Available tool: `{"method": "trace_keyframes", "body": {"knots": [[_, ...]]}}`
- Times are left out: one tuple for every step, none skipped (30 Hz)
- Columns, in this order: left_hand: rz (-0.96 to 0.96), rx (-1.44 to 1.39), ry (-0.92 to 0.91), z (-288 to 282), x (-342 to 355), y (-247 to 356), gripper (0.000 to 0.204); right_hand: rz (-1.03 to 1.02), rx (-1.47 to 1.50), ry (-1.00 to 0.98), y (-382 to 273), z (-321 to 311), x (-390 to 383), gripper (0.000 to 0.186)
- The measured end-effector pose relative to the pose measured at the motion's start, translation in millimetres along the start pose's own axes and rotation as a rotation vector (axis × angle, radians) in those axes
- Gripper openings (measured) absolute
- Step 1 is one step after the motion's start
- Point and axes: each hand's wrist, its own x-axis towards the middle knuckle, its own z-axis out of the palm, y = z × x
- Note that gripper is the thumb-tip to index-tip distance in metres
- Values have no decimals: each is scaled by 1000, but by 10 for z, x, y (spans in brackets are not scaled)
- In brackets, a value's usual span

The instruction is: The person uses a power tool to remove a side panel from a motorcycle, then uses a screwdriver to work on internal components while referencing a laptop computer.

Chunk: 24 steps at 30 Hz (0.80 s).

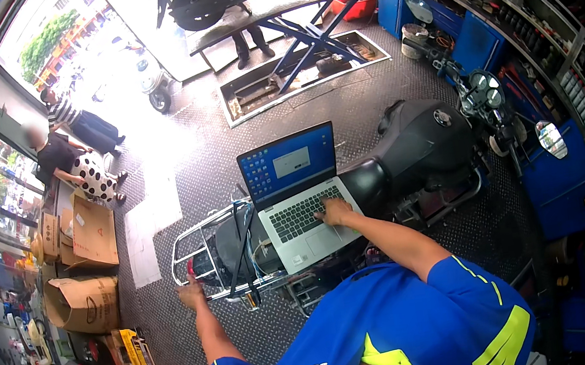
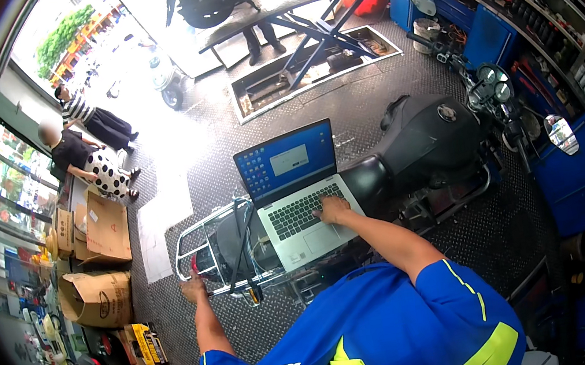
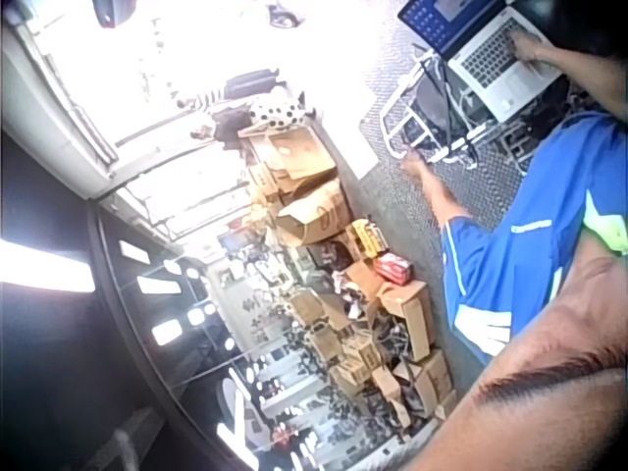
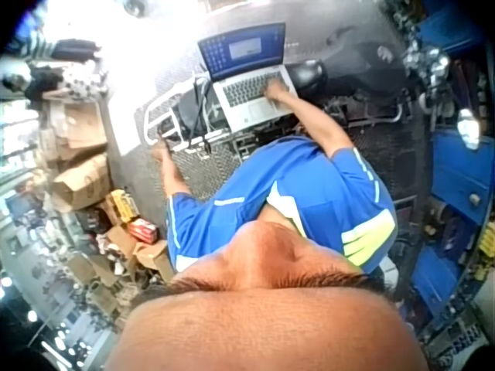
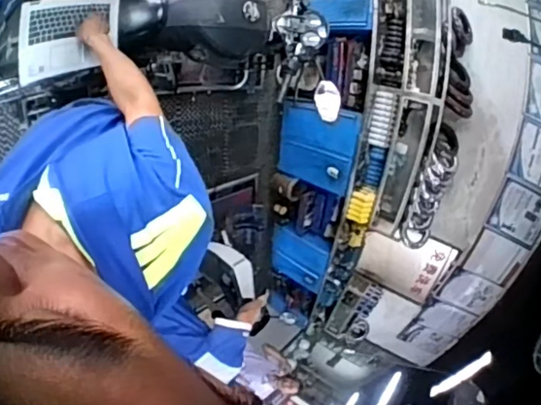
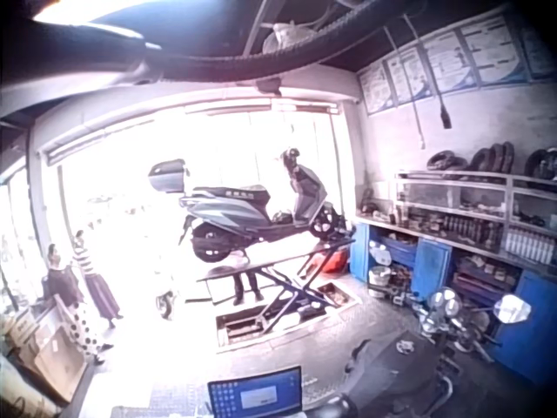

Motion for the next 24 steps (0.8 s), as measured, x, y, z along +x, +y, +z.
{"method": "trace_keyframes", "body": {"knots": [[-1, -5, 3, -14, -9, -12, 74, -23, 25, 53, -15, -3, -23, 63], [-2, -2, 1, -19, -5, 1, 74, -44, 51, 107, -24, 10, -77, 64], [-1, 0, -2, -18, 2, 26, 74, -65, 76, 161, -26, 24, -142, 64], [-9, 8, -3, -31, 3, -13, 74, -98, 57, 120, -66, 41, -247, 65], [-1, 6, -1, -25, 4, -25, 74, -128, 38, 81, -82, 53, -380, 65], [8, 4, 1, -15, 3, -34, 74, -156, 19, 42, -97, 67, -518, 65], [19, -1, -1, 4, -13, -22, 74, -183, 19, 12, -91, 75, -665, 66], [28, -3, 4, 23, 22, -82, 74, -217, 22, -20, -96, 113, -818, 66], [38, -5, 8, 35, 72, -140, 75, -252, 25, -53, -104, 144, -954, 66], [51, -7, 10, 57, 92, -184, 76, -252, -3, -95, -92, 166, -1068, 67], [50, -4, 3, 73, 87, -152, 77, -245, -30, -130, -57, 192, -1154, 67], [49, 0, -4, 84, 80, -129, 78, -227, -32, -149, -26, 217, -1234, 70], [46, 6, -7, 78, 89, -126, 79, -237, -32, -143, -8, 214, -1247, 70], [35, 17, -8, 69, 95, -128, 80, -249, -32, -138, 7, 212, -1252, 70], [23, 28, -8, 57, 99, -136, 81, -261, -31, -133, 9, 214, -1248, 70], [15, 37, -15, 55, 79, -94, 83, -264, -42, -128, 18, 204, -1241, 72], [6, 31, -20, 49, 59, -58, 83, -253, -52, -136, 22, 204, -1253, 71], [-4, 25, -24, 40, 35, -30, 84, -242, -62, -145, 20, 212, -1269, 71], [-19, 20, -26, 28, 23, -31, 84, -237, -72, -155, 6, 209, -1282, 71], [-24, 23, -28, 20, 21, -23, 84, -233, -71, -156, -3, 201, -1292, 70], [-29, 26, -30, 13, 21, -13, 84, -229, -71, -157, -9, 192, -1299, 68], [-33, 29, -33, 12, 24, -20, 84, -225, -70, -158, -13, 187, -1309, 67], [-32, 32, -26, 15, 23, -28, 84, -221, -73, -162, -15, 181, -1305, 66], [-31, 35, -19, 19, 20, -38, 84, -216, -76, -166, -16, 172, -1295, 65]]}}
